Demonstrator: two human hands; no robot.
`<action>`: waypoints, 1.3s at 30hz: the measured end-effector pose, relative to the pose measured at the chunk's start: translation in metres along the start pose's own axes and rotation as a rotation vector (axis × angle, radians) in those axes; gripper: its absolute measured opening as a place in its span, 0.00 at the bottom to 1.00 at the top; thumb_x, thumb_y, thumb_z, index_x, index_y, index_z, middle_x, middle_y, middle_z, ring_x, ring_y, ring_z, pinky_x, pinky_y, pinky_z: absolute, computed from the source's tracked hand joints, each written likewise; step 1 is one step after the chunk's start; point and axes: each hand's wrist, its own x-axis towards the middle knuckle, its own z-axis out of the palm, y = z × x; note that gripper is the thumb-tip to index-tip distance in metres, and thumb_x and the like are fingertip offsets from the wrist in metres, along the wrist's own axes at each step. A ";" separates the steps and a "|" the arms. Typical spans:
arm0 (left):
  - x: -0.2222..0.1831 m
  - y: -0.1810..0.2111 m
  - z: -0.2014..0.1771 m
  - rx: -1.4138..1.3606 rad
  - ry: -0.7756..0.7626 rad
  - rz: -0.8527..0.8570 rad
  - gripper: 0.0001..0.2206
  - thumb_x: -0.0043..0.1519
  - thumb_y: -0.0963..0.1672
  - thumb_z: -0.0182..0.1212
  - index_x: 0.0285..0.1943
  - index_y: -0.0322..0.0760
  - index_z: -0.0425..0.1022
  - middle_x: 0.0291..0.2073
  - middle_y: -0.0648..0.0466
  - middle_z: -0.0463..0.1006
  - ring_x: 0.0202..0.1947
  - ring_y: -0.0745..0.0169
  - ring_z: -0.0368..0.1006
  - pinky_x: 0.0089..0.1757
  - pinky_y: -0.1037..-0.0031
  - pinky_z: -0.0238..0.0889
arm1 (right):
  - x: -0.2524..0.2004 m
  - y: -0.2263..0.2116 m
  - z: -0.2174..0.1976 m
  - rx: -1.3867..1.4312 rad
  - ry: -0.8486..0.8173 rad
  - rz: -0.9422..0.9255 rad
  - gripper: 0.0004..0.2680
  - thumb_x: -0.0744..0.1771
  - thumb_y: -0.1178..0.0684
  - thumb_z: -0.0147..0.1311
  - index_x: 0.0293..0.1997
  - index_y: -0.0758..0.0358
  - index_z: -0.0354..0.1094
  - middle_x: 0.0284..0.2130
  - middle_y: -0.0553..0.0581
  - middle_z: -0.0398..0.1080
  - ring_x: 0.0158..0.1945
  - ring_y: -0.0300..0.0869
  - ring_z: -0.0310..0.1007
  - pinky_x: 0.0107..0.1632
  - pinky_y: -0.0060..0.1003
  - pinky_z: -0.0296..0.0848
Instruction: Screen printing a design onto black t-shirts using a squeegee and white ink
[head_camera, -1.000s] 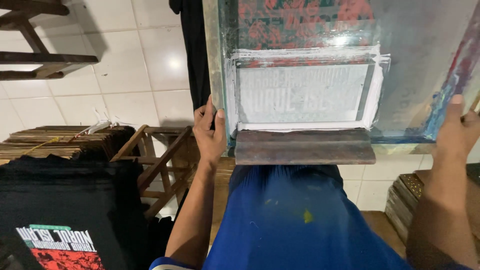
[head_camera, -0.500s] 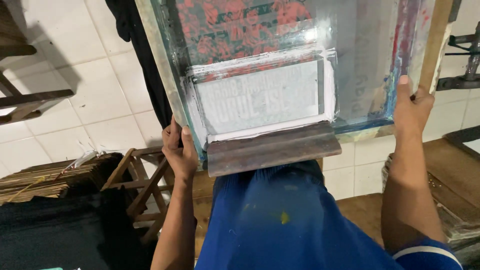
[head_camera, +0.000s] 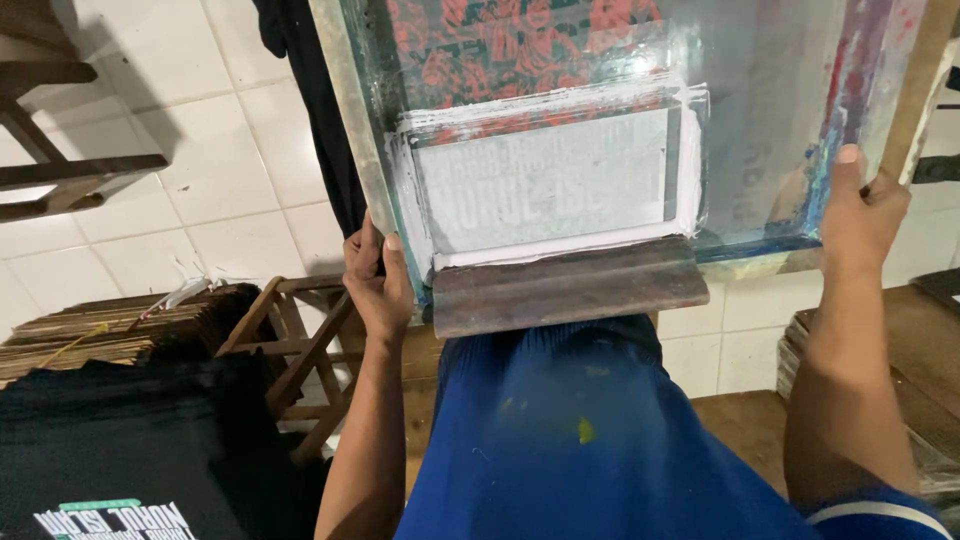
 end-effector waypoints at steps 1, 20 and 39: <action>0.000 0.001 0.000 -0.017 -0.001 -0.004 0.24 0.74 0.48 0.55 0.75 0.30 0.62 0.41 0.53 0.67 0.43 0.65 0.64 0.39 0.68 0.58 | -0.001 -0.004 -0.001 -0.020 -0.003 0.005 0.27 0.80 0.40 0.57 0.30 0.51 0.37 0.23 0.46 0.42 0.28 0.36 0.43 0.33 0.40 0.48; 0.026 0.017 0.004 0.079 -0.038 -0.172 0.23 0.73 0.55 0.48 0.76 0.49 0.64 0.40 0.54 0.66 0.49 0.62 0.63 0.46 0.69 0.65 | 0.015 0.021 0.000 0.027 -0.017 -0.065 0.24 0.82 0.44 0.56 0.32 0.50 0.43 0.26 0.44 0.43 0.32 0.35 0.43 0.35 0.38 0.46; 0.027 0.021 0.003 0.027 -0.052 -0.241 0.28 0.71 0.56 0.49 0.76 0.44 0.63 0.42 0.55 0.61 0.41 0.67 0.62 0.39 0.72 0.62 | 0.015 0.021 -0.001 -0.062 0.005 -0.081 0.27 0.82 0.39 0.55 0.31 0.51 0.37 0.25 0.47 0.41 0.30 0.36 0.42 0.34 0.41 0.46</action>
